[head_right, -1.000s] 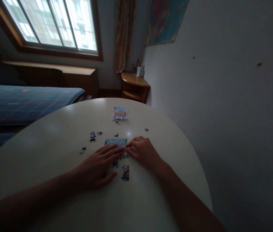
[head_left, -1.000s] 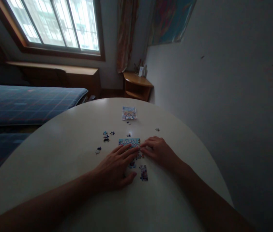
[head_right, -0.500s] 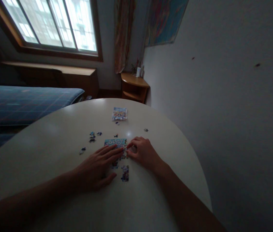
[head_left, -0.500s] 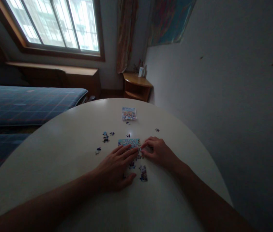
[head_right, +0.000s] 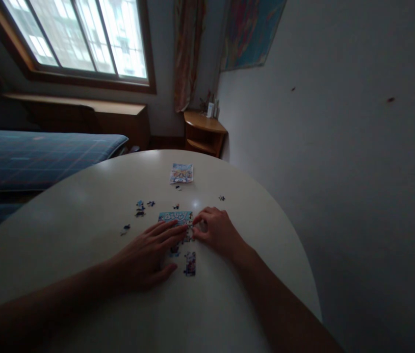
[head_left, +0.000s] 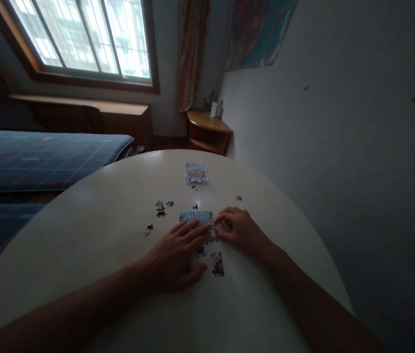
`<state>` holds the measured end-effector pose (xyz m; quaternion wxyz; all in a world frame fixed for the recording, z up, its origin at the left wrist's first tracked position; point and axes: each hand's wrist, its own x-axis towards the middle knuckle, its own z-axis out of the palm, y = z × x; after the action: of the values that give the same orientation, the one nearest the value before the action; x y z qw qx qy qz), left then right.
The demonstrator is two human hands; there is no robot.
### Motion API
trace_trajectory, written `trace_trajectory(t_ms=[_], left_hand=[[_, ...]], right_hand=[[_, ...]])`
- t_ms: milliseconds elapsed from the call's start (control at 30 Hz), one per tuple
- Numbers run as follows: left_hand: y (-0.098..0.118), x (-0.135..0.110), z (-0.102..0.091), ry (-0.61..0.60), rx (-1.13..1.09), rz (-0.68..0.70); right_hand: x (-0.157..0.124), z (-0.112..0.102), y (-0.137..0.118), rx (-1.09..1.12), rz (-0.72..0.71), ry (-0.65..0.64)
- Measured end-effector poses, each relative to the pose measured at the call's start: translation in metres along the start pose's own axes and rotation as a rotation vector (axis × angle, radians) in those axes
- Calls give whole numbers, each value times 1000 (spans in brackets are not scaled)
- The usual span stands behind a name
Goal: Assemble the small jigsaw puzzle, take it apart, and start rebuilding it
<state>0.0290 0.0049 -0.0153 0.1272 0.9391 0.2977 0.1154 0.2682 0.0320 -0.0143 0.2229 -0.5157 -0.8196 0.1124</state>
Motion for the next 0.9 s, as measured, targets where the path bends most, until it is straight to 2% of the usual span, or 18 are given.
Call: trace_trajectory(t_ms=[367,900], left_hand=[[-3,-1,5,44,-13,24],[0,1,1,31,-4,7]], right_hand=[[-2,-1,-1,-17,-31,-5],[0,-2,-7,-102,-34,-8]])
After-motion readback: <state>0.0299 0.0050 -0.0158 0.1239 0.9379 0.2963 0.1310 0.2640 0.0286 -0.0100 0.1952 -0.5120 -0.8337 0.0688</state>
